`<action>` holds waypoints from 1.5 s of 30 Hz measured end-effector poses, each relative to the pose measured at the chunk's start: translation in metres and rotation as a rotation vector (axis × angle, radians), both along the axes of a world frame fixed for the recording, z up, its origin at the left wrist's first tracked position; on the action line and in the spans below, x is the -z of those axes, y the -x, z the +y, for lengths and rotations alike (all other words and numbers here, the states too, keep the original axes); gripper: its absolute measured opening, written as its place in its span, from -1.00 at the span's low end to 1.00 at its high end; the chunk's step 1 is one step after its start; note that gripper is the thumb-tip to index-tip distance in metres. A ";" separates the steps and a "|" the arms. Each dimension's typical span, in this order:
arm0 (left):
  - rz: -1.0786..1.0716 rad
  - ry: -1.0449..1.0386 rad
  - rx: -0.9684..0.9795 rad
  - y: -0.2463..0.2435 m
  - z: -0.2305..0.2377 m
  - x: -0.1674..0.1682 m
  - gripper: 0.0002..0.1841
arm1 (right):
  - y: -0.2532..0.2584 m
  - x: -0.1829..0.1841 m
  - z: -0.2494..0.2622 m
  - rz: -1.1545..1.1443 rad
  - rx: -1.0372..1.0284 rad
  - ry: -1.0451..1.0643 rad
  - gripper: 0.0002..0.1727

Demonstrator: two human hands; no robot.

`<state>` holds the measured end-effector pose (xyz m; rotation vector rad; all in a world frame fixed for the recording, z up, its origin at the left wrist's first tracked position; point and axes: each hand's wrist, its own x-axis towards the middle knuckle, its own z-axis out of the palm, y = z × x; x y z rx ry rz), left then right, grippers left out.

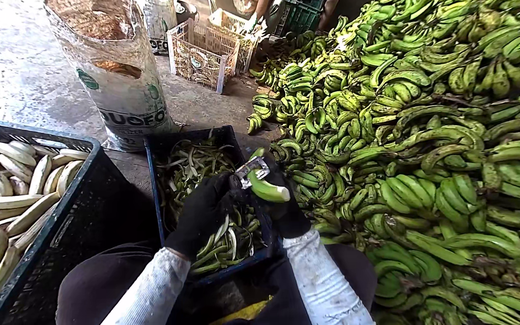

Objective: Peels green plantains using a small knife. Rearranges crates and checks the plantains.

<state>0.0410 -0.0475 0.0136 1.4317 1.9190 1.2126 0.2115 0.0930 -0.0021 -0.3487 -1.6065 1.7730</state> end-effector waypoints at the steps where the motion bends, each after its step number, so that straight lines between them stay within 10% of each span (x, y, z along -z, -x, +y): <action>1: 0.048 0.013 -0.041 0.008 0.002 0.001 -0.44 | -0.005 0.000 -0.002 0.011 -0.194 0.064 -0.53; 4: 0.067 0.057 -0.171 0.030 0.006 0.000 -0.49 | -0.005 -0.022 -0.016 -0.143 -0.443 0.202 -0.54; 19: 0.177 -0.211 -0.117 -0.045 -0.008 0.000 -0.39 | 0.032 -0.047 -0.010 0.140 0.690 0.192 -0.41; 25: 0.333 -0.082 -0.147 0.004 -0.001 -0.005 -0.41 | 0.004 -0.038 -0.005 -0.241 0.125 -0.232 -0.54; 29: 0.443 -0.023 -0.021 0.025 0.005 -0.005 -0.41 | -0.007 -0.051 -0.015 -0.433 -0.217 -0.008 -0.69; 37: 0.419 0.362 -0.113 0.018 0.020 -0.006 -0.57 | -0.020 -0.042 -0.012 -0.598 -0.243 0.052 -0.56; 45: 0.298 -0.096 -0.041 0.002 0.016 0.003 -0.27 | -0.002 -0.037 0.001 0.172 -0.002 0.577 -0.52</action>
